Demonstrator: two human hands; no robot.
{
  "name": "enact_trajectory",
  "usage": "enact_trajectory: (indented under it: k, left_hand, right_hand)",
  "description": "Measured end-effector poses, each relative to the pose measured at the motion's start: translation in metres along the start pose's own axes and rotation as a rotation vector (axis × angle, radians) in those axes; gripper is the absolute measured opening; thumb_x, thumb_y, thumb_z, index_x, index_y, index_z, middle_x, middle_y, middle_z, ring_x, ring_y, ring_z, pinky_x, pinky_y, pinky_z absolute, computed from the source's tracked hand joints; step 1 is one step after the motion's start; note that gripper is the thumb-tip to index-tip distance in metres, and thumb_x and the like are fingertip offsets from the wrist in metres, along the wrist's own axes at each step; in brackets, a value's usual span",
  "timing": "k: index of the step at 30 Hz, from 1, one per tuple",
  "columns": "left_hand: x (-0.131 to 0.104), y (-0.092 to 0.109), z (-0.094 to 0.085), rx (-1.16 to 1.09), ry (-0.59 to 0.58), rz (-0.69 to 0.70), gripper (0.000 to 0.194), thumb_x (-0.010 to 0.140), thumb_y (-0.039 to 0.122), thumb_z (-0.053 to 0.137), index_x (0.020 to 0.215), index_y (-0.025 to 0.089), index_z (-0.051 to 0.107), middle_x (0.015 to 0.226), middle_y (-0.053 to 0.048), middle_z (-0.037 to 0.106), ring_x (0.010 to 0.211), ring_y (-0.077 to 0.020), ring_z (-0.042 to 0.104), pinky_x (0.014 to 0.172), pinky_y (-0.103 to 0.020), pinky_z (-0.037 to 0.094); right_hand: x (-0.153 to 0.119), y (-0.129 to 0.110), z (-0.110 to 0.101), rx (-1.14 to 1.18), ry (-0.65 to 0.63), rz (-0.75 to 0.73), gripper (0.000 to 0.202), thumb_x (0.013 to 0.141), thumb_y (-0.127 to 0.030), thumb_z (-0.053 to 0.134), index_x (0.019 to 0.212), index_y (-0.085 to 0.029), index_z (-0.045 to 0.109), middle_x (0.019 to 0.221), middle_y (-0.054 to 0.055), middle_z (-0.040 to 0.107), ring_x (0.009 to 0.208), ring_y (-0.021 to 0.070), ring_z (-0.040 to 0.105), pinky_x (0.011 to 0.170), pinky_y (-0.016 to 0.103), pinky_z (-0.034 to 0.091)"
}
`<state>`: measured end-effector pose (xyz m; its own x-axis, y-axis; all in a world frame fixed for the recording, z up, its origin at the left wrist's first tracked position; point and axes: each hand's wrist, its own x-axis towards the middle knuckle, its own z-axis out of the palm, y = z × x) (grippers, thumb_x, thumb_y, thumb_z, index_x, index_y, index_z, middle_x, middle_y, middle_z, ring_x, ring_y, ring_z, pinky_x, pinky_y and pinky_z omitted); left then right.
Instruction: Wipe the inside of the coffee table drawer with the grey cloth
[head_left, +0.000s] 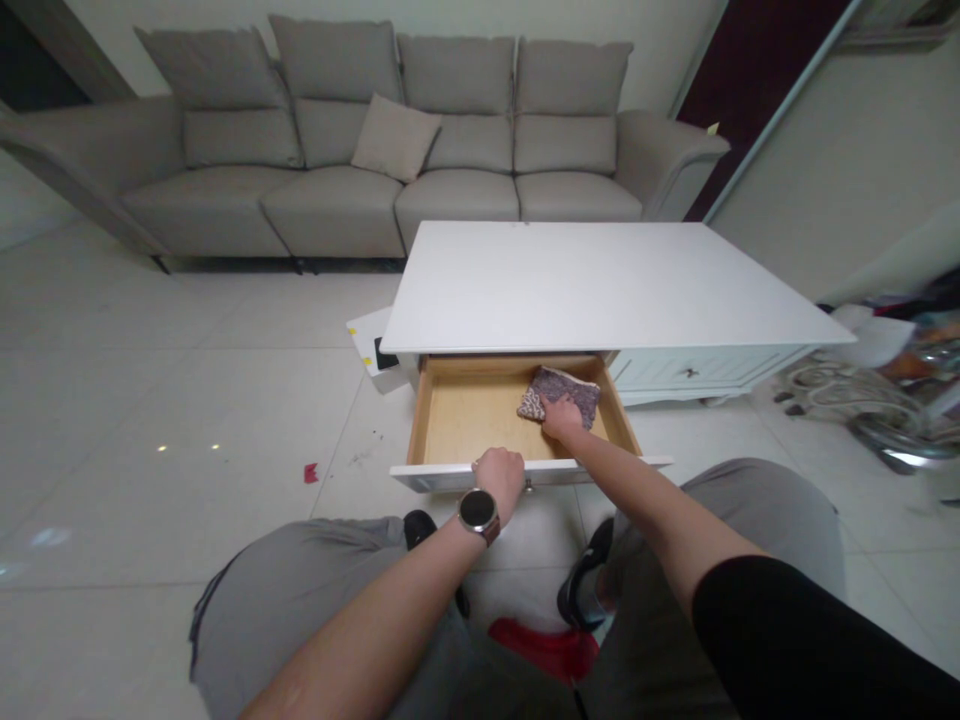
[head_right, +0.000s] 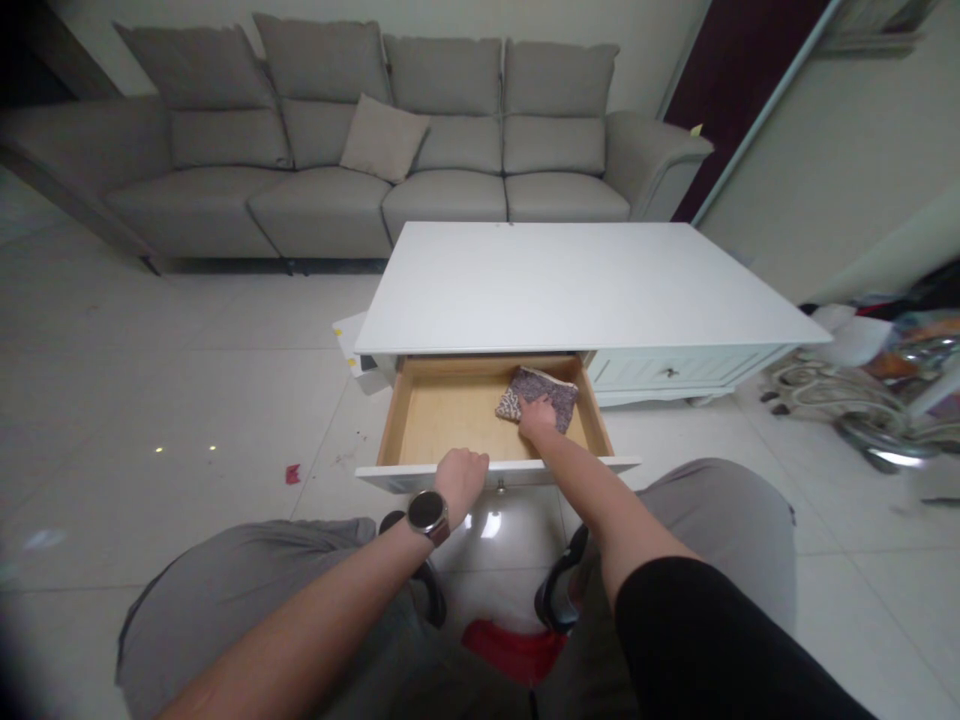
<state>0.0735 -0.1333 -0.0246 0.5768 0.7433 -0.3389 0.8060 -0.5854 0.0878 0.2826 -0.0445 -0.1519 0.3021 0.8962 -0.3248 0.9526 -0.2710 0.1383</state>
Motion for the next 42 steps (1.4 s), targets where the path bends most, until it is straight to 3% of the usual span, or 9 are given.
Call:
enact_trajectory:
  k: [16,28,42]
  left_hand:
    - [0.0007,-0.0007,0.0027,0.024,0.013,0.012,0.027,0.098,0.023,0.054,0.100,0.007,0.076,0.083,-0.019,0.074,0.088,-0.0267,0.073,0.072,-0.033,0.052]
    - [-0.0003,0.0032,-0.0046,0.062,-0.034,-0.002,0.031,0.095,0.002,0.046,0.102,0.007,0.077,0.088,-0.020,0.077,0.090,-0.0277,0.075,0.074,-0.035,0.053]
    - [-0.0012,0.0014,-0.0025,0.043,-0.022,0.005,0.026,0.097,0.014,0.051,0.103,0.007,0.076,0.088,-0.021,0.076,0.091,-0.0265,0.074,0.075,-0.035,0.054]
  right_hand:
    - [0.0012,0.0007,0.0028,-0.012,0.026,-0.001,0.077,0.096,-0.032,0.054,0.166,-0.026,0.021,0.159,0.032,0.037,0.139,0.0415,0.049,0.098,0.048,0.052]
    - [0.0004,-0.0006,0.0005,-0.014,0.020,0.002,0.074,0.096,-0.030,0.051,0.165,-0.027,0.025,0.159,0.032,0.036,0.139,0.0420,0.050,0.099,0.049,0.050]
    - [-0.0033,-0.0007,-0.0040,-0.008,-0.004,0.002,0.078,0.096,-0.031,0.054,0.166,-0.024,0.019,0.159,0.032,0.035,0.140,0.0423,0.048,0.098,0.049,0.051]
